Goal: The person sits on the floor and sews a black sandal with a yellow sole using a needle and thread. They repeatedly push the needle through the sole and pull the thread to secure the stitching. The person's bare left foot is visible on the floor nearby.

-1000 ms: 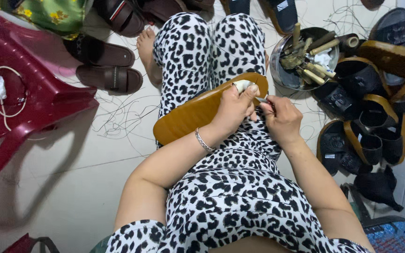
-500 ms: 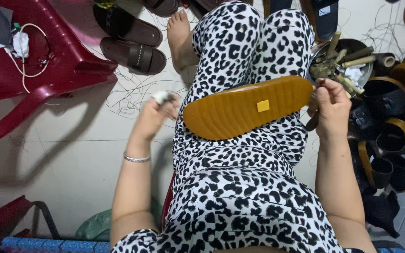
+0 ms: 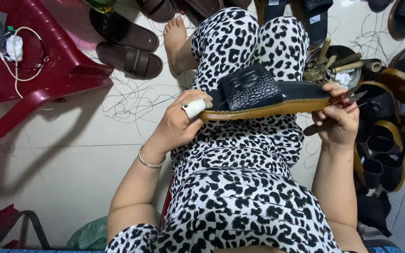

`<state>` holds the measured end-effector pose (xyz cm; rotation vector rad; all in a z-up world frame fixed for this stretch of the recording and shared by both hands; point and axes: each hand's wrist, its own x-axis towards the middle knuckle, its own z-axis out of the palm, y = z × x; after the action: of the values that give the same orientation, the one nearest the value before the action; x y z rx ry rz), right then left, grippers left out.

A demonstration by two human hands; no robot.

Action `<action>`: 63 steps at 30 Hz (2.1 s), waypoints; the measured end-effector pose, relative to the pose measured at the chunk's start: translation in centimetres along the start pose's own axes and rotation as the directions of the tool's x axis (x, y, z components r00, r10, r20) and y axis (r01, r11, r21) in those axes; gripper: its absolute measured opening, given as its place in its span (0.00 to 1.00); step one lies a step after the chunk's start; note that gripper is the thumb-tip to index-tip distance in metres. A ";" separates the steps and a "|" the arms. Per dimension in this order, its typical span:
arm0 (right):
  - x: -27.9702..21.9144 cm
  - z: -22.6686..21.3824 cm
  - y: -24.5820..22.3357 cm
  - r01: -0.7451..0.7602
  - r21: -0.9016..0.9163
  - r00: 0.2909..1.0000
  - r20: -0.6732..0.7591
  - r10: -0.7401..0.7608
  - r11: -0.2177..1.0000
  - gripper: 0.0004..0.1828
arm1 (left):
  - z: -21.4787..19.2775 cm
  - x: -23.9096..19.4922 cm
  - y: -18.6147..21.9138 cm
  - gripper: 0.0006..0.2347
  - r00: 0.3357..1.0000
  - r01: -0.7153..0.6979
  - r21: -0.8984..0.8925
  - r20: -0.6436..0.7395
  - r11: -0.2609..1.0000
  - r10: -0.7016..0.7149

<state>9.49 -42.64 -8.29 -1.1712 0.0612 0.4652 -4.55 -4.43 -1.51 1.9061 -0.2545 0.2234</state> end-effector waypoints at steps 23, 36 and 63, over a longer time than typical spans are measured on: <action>-1.3 -3.5 5.0 -0.176 -0.341 0.963 -0.253 0.090 0.923 0.15 | -2.1 -6.8 -7.4 0.15 0.544 0.828 0.068 -0.337 0.556 -0.769; 8.2 -26.3 21.7 -0.551 -0.151 0.615 -0.738 0.277 0.821 0.15 | 2.5 -0.8 -3.6 0.33 0.889 0.424 0.168 -0.267 0.890 -0.373; 2.3 13.8 -9.9 0.723 -0.623 0.668 0.741 -0.073 0.298 0.35 | 4.2 12.0 3.9 0.06 0.828 -0.548 0.581 0.273 0.602 0.491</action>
<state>12.66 -32.57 5.18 -1.9807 -1.2477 0.3309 5.94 -10.48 3.92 2.4866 -0.9066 0.7040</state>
